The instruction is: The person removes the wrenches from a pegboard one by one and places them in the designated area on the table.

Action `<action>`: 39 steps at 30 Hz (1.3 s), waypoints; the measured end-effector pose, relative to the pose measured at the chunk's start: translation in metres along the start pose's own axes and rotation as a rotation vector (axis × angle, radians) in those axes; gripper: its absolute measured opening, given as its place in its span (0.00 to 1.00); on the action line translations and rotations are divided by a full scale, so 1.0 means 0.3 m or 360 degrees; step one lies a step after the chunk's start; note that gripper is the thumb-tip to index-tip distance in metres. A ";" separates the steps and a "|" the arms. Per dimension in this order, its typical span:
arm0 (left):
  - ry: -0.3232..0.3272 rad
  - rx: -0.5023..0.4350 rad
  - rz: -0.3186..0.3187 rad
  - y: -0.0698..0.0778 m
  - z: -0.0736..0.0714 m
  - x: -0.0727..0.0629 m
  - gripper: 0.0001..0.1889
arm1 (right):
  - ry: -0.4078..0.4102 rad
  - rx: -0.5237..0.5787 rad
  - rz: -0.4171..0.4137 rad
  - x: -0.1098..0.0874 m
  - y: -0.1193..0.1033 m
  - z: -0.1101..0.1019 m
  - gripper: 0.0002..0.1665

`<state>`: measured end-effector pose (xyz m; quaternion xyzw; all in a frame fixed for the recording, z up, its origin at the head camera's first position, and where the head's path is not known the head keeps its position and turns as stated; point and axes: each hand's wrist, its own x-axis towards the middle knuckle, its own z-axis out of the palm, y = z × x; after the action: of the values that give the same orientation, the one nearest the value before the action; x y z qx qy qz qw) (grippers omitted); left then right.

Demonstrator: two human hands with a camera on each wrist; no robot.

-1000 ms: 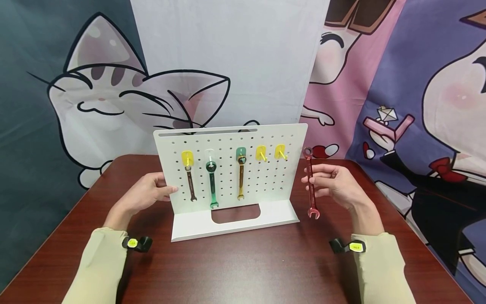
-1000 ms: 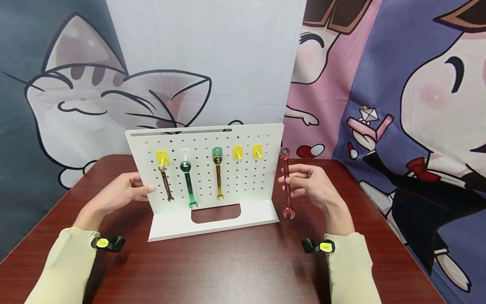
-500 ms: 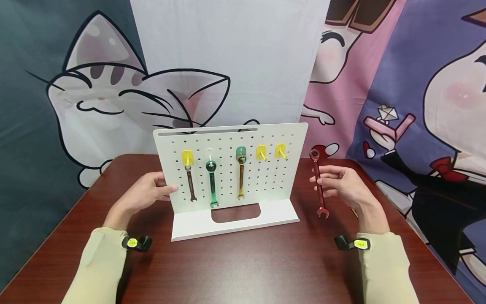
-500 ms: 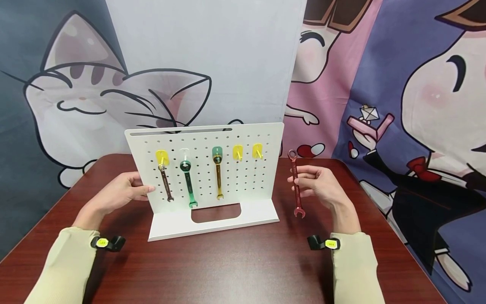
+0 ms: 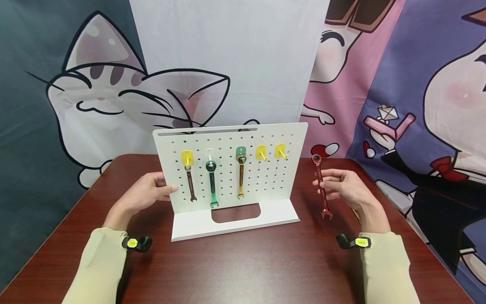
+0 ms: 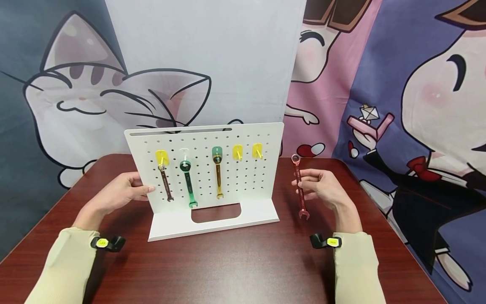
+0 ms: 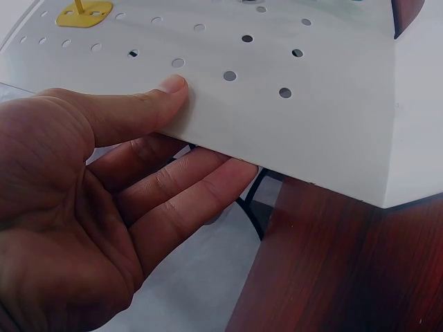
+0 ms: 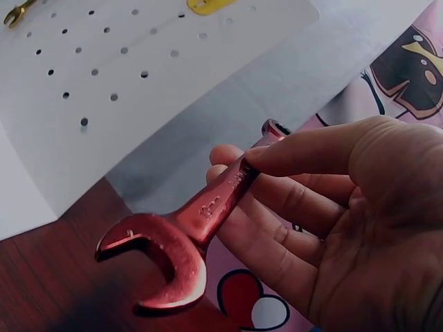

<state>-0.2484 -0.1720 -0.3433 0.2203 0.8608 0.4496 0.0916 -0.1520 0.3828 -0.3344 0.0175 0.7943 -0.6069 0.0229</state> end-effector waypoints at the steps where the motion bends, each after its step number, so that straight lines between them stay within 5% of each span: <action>1: 0.0002 0.0000 -0.0002 0.001 0.000 0.000 0.22 | 0.0003 -0.0002 0.0011 0.000 0.004 -0.003 0.24; 14: 0.0009 -0.0013 0.0006 -0.002 0.002 0.001 0.21 | -0.0005 -0.0078 0.0103 0.006 0.054 -0.032 0.32; 39: -0.0013 -0.0015 0.0004 0.002 0.001 -0.002 0.22 | 0.0063 -0.0176 0.0251 0.003 0.162 -0.102 0.31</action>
<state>-0.2476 -0.1719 -0.3431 0.2226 0.8581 0.4528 0.0955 -0.1508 0.4251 -0.3731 0.0906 0.8230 -0.5580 0.0558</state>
